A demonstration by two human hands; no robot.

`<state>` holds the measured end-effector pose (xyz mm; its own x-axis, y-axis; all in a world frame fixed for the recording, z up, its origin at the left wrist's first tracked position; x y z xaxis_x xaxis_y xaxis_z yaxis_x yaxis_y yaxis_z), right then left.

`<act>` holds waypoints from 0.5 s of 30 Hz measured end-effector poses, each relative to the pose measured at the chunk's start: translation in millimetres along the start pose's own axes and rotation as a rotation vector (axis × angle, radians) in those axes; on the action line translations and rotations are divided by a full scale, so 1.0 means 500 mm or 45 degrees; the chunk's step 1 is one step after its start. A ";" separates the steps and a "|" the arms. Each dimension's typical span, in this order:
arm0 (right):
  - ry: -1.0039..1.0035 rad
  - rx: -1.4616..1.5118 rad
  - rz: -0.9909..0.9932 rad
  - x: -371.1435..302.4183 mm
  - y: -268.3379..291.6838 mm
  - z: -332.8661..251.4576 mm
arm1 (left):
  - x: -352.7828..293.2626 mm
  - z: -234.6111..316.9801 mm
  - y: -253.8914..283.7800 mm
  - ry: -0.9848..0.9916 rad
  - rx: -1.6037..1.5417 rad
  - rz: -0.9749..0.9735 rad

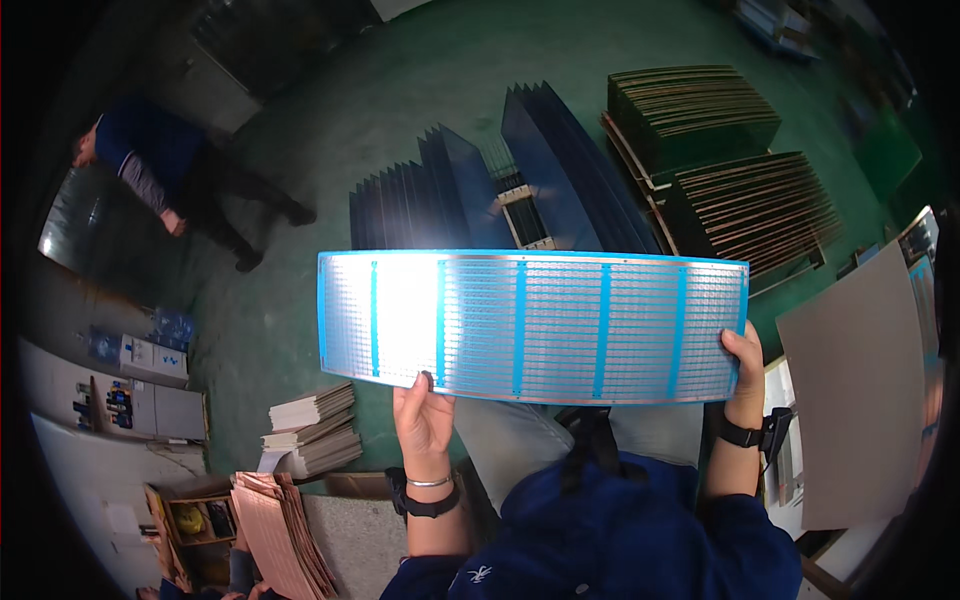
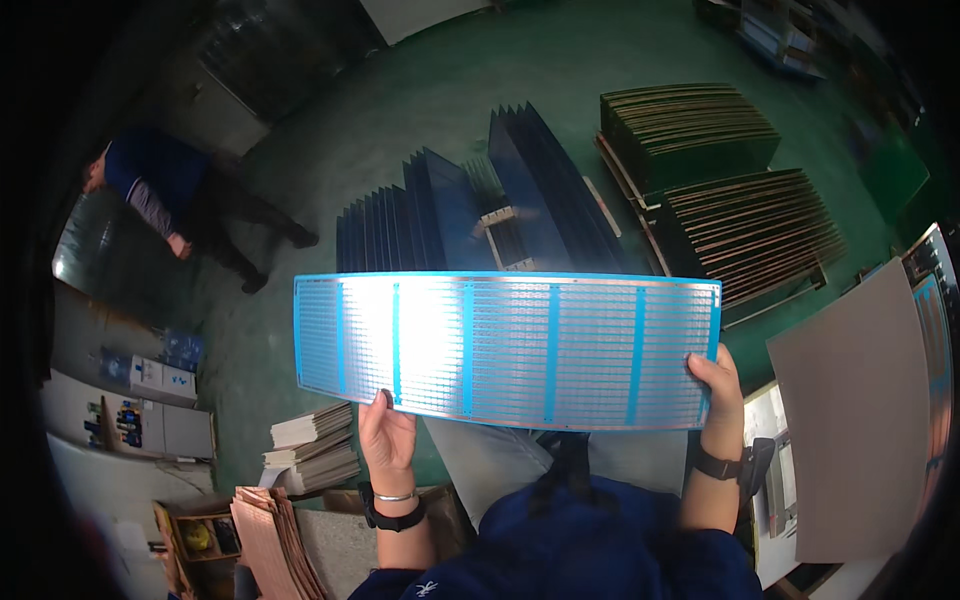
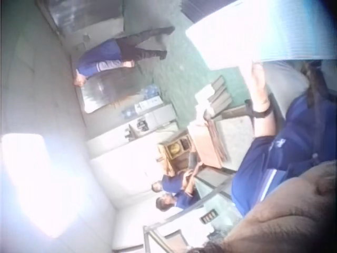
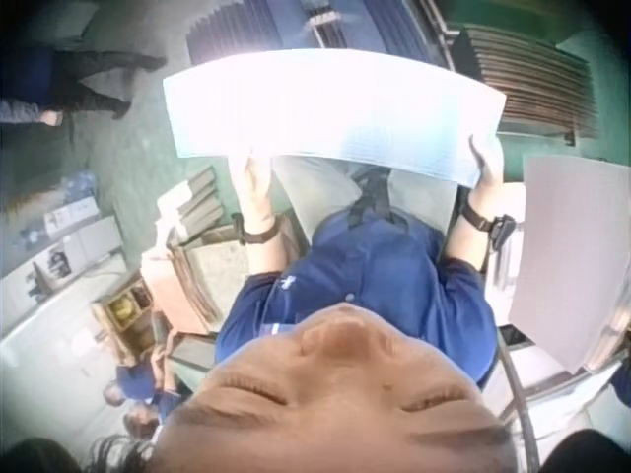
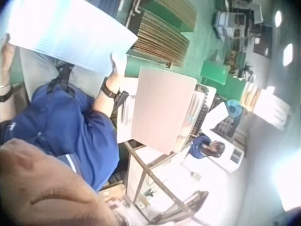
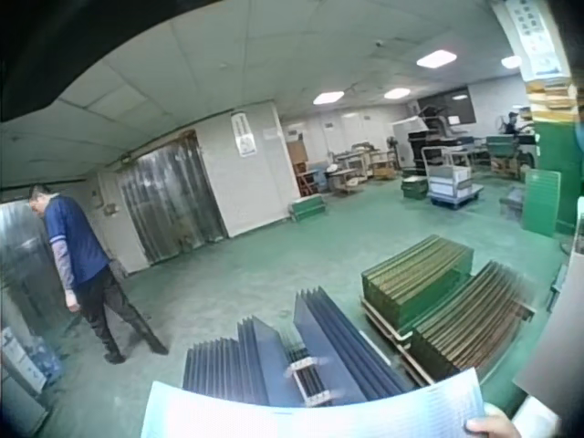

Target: The recorder is inspecting and organizing large blue metal sheets with cutouts and circuit patterns on a fabrication floor.

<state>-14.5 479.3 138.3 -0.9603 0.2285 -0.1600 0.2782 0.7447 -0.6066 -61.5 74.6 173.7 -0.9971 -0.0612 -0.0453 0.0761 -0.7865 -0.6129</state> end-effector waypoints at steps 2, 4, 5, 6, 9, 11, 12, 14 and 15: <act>0.028 -0.055 -0.062 0.006 -0.005 -0.012 | -0.011 -0.007 0.011 0.030 0.004 0.005; 0.019 -0.145 -0.182 0.013 -0.004 -0.006 | -0.021 -0.007 0.024 0.021 0.011 0.054; 0.091 -0.199 -0.172 0.015 -0.009 -0.012 | -0.026 -0.010 0.028 0.038 -0.009 0.052; 0.096 -0.204 -0.148 0.019 -0.015 -0.011 | -0.028 -0.014 0.034 0.060 -0.011 0.041; 0.202 -0.219 -0.117 0.018 -0.021 -0.018 | -0.038 -0.009 0.055 0.018 0.022 0.113; 0.252 -0.230 -0.077 0.016 -0.027 -0.023 | -0.040 -0.009 0.060 0.025 0.030 0.127; 0.297 -0.238 -0.055 0.015 -0.030 -0.027 | -0.041 -0.009 0.066 0.017 0.039 0.148; 0.325 -0.221 -0.037 0.018 -0.027 -0.027 | -0.039 -0.014 0.069 0.037 0.030 0.131; 0.379 -0.239 -0.025 0.019 -0.027 -0.033 | -0.038 -0.016 0.068 0.036 0.025 0.138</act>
<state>-27.0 482.0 157.7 -0.9255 0.3649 0.1012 0.2848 0.8469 -0.4490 -39.9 53.9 147.2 -0.9827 -0.1295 -0.1327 0.1832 -0.7882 -0.5875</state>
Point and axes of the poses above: each hand's wrist, its own x-axis towards the middle knuckle, its own y-axis out of the back of the hand, z = x × y, the point moved 8 cm from there along x, towards the middle knuckle, and after that the axes turned 9 degrees about x, right-handed, at the moved point
